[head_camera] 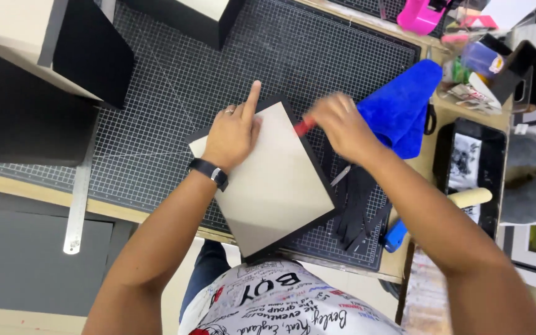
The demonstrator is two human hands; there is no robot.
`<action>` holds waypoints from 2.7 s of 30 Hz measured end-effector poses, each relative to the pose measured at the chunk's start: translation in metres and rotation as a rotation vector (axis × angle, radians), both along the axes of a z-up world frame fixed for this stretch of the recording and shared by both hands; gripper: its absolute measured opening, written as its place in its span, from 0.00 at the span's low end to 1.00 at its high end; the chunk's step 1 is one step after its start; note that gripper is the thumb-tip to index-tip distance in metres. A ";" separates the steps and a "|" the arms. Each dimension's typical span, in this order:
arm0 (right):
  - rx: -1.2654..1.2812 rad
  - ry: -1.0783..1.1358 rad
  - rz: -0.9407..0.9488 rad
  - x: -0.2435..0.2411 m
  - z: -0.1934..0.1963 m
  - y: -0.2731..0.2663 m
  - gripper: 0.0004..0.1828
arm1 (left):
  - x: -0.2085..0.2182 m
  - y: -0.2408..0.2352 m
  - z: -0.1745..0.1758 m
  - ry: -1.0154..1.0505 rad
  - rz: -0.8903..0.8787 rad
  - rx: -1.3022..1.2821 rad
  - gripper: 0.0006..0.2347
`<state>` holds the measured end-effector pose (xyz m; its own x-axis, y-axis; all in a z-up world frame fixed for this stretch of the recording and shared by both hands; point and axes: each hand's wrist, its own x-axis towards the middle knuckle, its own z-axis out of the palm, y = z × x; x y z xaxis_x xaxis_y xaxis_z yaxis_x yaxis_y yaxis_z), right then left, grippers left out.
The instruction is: Applying black adhesive film to a white box and trimming the excess edges using a craft knife and squeegee.
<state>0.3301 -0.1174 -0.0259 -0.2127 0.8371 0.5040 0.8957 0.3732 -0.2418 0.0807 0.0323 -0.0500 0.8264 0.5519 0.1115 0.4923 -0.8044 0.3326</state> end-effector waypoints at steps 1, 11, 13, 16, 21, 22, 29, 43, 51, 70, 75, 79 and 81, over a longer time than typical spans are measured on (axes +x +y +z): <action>0.003 -0.004 0.009 0.001 -0.006 -0.016 0.12 | 0.002 0.002 -0.003 -0.004 0.009 0.003 0.30; 0.053 -0.025 0.031 -0.010 -0.006 0.078 0.17 | 0.004 0.007 -0.006 -0.162 -0.131 0.042 0.31; -0.073 0.027 0.041 -0.001 0.001 0.072 0.26 | 0.008 0.004 0.000 -0.251 -0.154 0.027 0.31; 0.156 0.331 -0.184 0.013 -0.031 0.022 0.11 | 0.009 -0.009 -0.001 -0.136 0.017 0.174 0.33; -0.097 0.692 -0.377 -0.053 -0.046 -0.061 0.12 | 0.016 -0.018 -0.013 -0.057 0.141 -0.014 0.32; -0.098 0.695 -0.374 -0.053 -0.042 -0.047 0.12 | 0.018 -0.016 -0.013 -0.054 0.144 -0.013 0.32; 0.090 0.546 -0.215 -0.031 -0.032 0.053 0.14 | 0.018 -0.014 -0.012 0.006 0.080 0.049 0.29; 0.120 0.662 -0.570 -0.006 -0.022 -0.023 0.12 | 0.054 -0.039 0.021 -0.010 -0.165 0.091 0.31; -0.579 1.704 -0.540 -0.076 -0.027 -0.085 0.26 | 0.054 -0.043 -0.010 -0.083 0.178 0.057 0.31; -0.248 0.476 -0.523 -0.045 0.009 -0.100 0.15 | 0.027 -0.075 0.005 -0.323 -0.210 -0.042 0.22; -0.270 0.143 -0.257 -0.036 0.029 -0.080 0.15 | 0.019 -0.076 0.011 -0.207 -0.336 0.038 0.26; -0.256 0.074 -0.219 -0.036 0.024 -0.088 0.14 | 0.010 -0.079 0.014 -0.234 -0.395 0.010 0.26; -0.238 0.014 -0.238 -0.038 0.022 -0.097 0.15 | 0.009 -0.081 0.013 -0.258 -0.418 -0.022 0.26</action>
